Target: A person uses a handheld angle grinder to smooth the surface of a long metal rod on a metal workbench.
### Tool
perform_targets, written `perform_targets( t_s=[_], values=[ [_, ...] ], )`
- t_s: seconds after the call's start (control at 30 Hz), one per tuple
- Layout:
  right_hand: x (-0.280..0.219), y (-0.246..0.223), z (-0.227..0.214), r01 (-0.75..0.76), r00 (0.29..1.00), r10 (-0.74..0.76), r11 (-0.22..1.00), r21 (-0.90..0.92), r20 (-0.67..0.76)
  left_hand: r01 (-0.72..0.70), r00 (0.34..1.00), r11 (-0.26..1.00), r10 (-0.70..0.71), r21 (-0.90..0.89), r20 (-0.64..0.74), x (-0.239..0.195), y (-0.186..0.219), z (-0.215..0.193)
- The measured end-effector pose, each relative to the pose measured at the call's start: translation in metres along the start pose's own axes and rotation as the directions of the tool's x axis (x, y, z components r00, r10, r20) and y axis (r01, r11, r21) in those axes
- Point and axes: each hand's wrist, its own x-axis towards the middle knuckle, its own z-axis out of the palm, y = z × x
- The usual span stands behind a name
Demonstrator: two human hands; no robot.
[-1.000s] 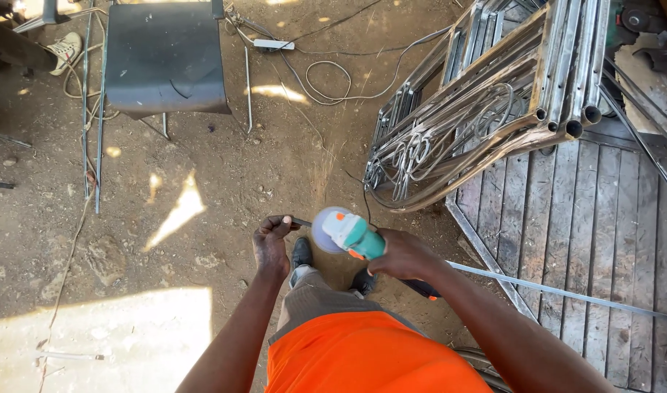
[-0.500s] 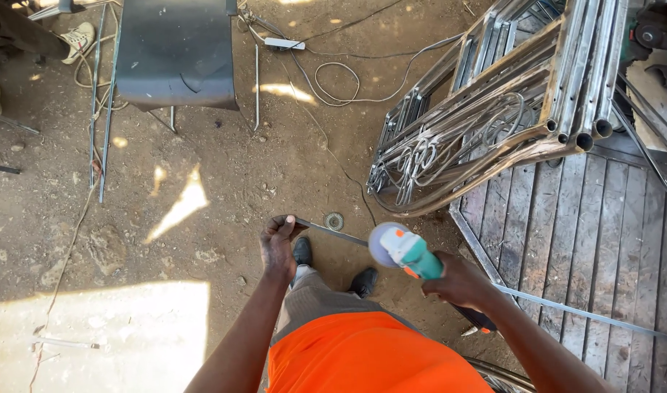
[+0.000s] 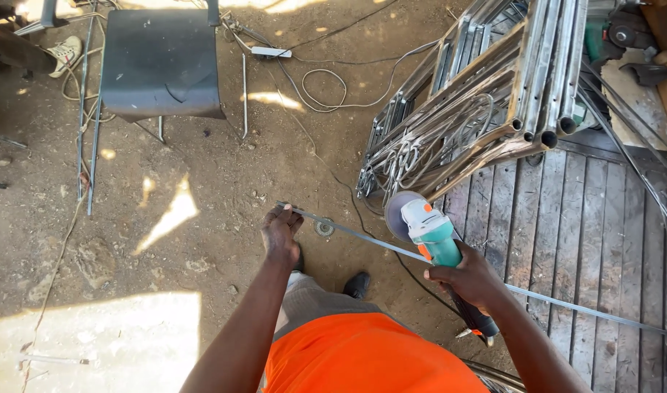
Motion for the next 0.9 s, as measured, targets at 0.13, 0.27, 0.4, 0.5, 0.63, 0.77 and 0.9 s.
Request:
perform_targets(
  t_s=[0.13, 0.27, 0.4, 0.5, 0.63, 0.77, 0.9],
  values=[
    [-0.004, 0.011, -0.004, -0.036, 0.999, 0.037, 0.998, 0.056, -0.024, 0.224, 0.974, 0.974, -0.222, 0.035, -0.045, 0.051, -0.038, -0.024],
    [-0.027, -0.015, 0.001, -0.222, 0.972, 0.224, 0.974, 0.034, -0.075, 0.337, 0.935, 0.940, -0.328, 0.051, -0.132, 0.012, -0.021, -0.007],
    [-0.030, -0.011, 0.001, -0.222, 0.974, 0.224, 0.974, 0.050, -0.041, 0.361, 0.910, 0.932, -0.352, 0.004, -0.220, 0.019, -0.045, -0.004],
    [-0.036, -0.021, 0.001, -0.301, 0.952, 0.294, 0.949, -0.091, -0.084, 0.386, 0.879, 0.923, -0.371, -0.011, -0.299, 0.004, -0.039, 0.013],
    [-0.031, -0.022, 0.001, -0.269, 0.963, 0.266, 0.962, -0.052, -0.052, 0.350, 0.857, 0.934, -0.350, -0.071, -0.379, 0.002, -0.039, 0.022],
    [-0.021, -0.024, -0.001, -0.254, 0.967, 0.250, 0.963, -0.094, -0.050, 0.274, 0.884, 0.957, -0.291, -0.097, -0.366, 0.028, -0.076, 0.013],
    [-0.016, -0.043, 0.002, -0.221, 0.975, 0.218, 0.972, -0.074, -0.048, 0.229, 0.900, 0.967, -0.255, -0.116, -0.352, -0.001, -0.059, 0.028]
  ],
)
